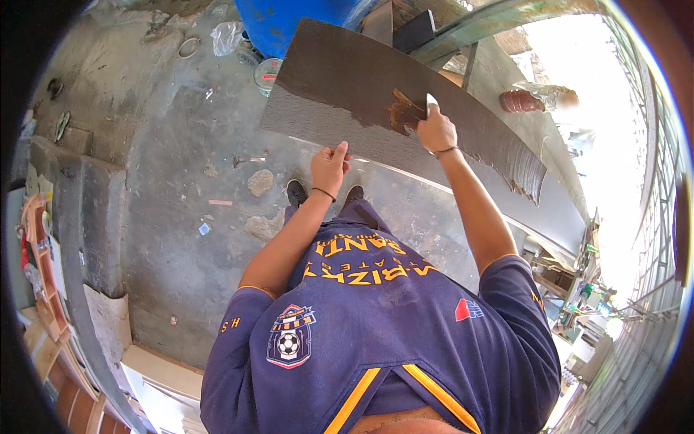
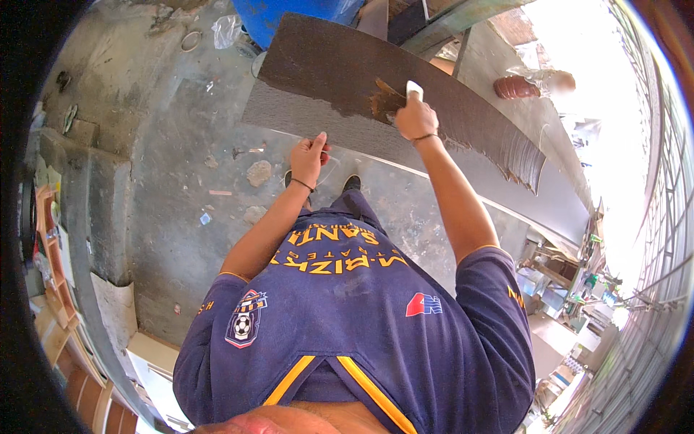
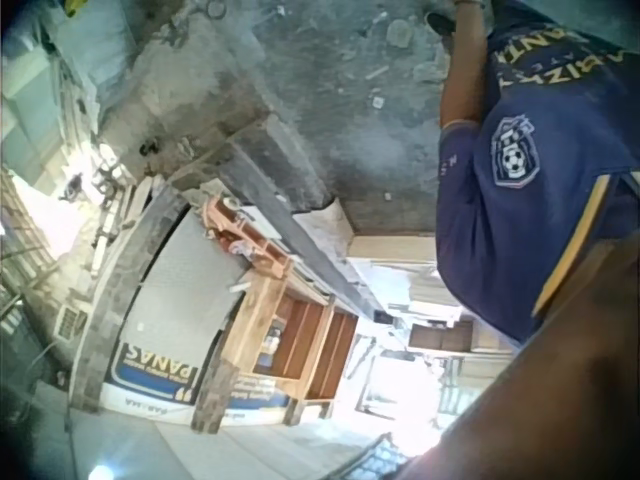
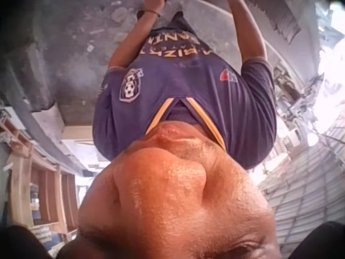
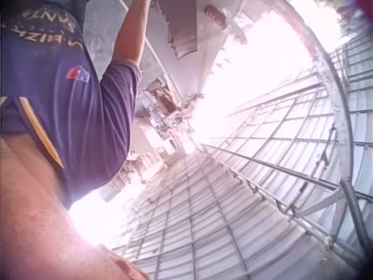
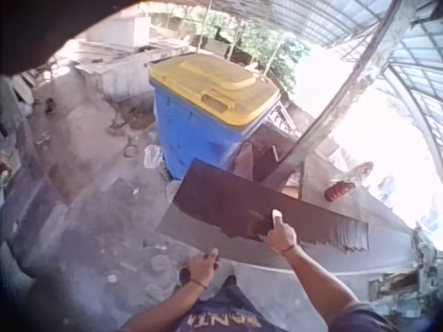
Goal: The person pours glue from a bottle onto a large wooden board and spreads it across the surface with a plastic scraper.
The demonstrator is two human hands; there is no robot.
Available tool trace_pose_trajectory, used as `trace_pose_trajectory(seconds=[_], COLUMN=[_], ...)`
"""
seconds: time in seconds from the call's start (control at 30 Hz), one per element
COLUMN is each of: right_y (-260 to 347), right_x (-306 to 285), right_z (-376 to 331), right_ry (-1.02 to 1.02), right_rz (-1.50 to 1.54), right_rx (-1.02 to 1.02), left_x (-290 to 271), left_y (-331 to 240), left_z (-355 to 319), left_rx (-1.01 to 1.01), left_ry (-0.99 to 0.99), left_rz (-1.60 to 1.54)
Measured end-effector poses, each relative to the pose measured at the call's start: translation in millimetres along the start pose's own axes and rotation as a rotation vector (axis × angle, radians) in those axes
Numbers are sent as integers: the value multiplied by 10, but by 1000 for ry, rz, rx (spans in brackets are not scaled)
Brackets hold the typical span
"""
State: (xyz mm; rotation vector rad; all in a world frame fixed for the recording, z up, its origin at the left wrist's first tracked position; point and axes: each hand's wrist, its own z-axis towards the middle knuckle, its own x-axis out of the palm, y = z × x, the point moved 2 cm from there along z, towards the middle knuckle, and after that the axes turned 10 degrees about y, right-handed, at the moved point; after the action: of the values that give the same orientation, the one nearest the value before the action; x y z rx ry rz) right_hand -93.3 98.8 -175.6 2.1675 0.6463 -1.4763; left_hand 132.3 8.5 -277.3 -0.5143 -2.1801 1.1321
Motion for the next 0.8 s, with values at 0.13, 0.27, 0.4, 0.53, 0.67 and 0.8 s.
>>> trace_pose_trajectory(seconds=[0.13,0.27,0.4,0.53,0.67,0.8], right_y=[792,1523,2231,2681,3081,3433], right_x=[32,74,72,227,381,376], right_z=[174,331,326,327,-5,-658], right_ry=[13,23,77,31,119,332], right_rz=[8,18,61,5,-105,-153], right_rx=[-154,-306,-451,-611,-790,-1010], left_x=[-2,-1,-4,70,-3,-62], left_y=[75,58,96,100,355,989], left_z=[-1,6,12,13,164,463], left_rx=[3,39,60,51,293,900], left_ry=[5,18,-8,-7,-19,-237], left_rz=[-5,66,37,-21,345,929])
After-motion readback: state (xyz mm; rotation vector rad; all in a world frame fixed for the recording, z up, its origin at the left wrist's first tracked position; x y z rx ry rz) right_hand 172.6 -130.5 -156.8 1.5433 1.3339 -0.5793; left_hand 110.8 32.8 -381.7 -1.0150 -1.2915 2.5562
